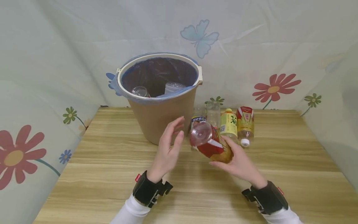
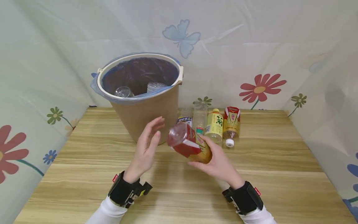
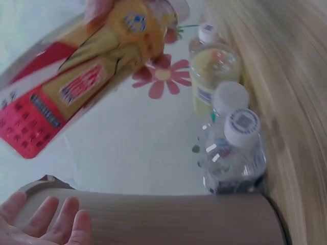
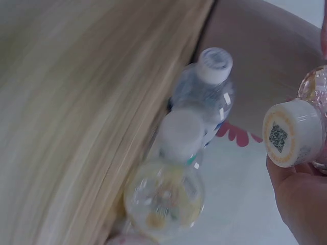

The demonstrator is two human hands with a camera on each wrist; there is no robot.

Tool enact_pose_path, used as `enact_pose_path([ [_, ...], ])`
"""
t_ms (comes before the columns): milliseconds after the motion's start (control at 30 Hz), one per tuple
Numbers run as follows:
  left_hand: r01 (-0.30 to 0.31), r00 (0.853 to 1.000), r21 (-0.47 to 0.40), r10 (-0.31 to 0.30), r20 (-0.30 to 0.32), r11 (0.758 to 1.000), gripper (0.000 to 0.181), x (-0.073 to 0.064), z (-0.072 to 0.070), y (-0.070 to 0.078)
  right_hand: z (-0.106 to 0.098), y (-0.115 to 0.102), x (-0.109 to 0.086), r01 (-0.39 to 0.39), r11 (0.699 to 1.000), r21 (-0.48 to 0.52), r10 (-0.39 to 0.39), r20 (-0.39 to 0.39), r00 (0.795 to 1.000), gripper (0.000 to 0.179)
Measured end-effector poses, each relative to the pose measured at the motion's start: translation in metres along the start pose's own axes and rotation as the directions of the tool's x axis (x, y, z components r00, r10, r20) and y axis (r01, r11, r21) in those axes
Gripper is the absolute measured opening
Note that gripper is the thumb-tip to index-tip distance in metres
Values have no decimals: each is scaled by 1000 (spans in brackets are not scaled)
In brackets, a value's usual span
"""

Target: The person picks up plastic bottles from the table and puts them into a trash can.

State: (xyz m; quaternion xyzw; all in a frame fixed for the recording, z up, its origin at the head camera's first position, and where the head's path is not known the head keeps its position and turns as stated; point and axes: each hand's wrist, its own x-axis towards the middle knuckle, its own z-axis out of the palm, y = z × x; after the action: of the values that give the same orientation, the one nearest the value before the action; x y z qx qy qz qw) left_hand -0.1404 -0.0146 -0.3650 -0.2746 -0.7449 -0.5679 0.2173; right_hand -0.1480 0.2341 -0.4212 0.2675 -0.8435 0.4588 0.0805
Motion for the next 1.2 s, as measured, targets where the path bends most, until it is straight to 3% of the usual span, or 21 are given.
enact_pose_path([
  [100,35,999,-96,-37,-21,995,43,4,1,11,7,-6,7,-42,990,132,49,-45,998,72],
  [233,71,997,-147,-70,9,987,50,4,4,14,16,-10,12,-73,962,262,90,-55,994,68],
  [400,104,993,-171,-93,70,980,60,0,11,10,26,-10,11,-129,955,266,141,-23,990,67],
  [533,130,989,-182,-113,99,975,70,-2,16,7,34,-8,11,-131,948,289,133,12,991,70],
  [900,99,990,-163,-80,116,982,99,-8,25,3,48,-13,9,-108,900,422,69,107,992,66],
  [1200,88,985,-134,-66,160,987,103,-9,25,0,51,-13,8,-104,896,431,37,162,986,69],
])
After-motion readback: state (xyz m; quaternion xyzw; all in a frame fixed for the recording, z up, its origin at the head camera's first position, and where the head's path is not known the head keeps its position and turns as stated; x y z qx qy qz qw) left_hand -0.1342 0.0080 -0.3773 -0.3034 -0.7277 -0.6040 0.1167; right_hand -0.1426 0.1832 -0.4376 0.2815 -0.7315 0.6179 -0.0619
